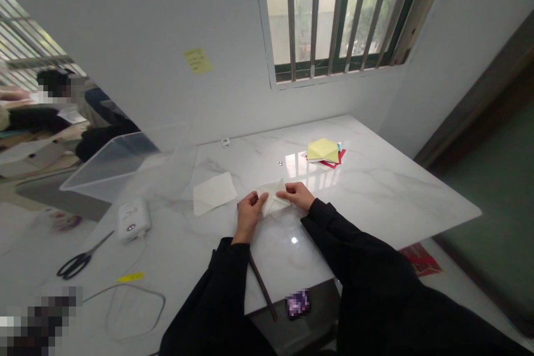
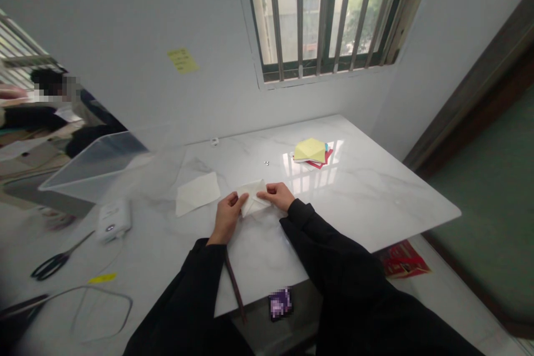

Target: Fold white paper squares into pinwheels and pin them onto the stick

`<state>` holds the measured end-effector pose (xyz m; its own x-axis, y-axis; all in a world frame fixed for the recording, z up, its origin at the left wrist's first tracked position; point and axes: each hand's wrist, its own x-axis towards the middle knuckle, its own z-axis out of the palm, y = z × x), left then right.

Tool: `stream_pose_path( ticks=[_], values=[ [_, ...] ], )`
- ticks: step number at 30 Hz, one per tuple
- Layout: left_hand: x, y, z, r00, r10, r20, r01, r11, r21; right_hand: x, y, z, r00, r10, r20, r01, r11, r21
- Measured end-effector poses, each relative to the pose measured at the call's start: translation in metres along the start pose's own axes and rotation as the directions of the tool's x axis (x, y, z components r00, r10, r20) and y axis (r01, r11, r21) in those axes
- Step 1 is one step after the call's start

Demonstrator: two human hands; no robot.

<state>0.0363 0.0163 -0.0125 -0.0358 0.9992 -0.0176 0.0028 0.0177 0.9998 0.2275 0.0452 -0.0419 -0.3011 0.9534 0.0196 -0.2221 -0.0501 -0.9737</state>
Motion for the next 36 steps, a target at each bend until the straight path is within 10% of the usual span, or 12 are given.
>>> stream_pose_path(
  ticks=[36],
  values=[
    [-0.003, -0.004, -0.004, 0.996, 0.001, 0.084, -0.013, 0.990, 0.140, -0.006, 0.005, 0.004, 0.995, -0.080, -0.056, 0.071, 0.986, -0.151]
  ],
)
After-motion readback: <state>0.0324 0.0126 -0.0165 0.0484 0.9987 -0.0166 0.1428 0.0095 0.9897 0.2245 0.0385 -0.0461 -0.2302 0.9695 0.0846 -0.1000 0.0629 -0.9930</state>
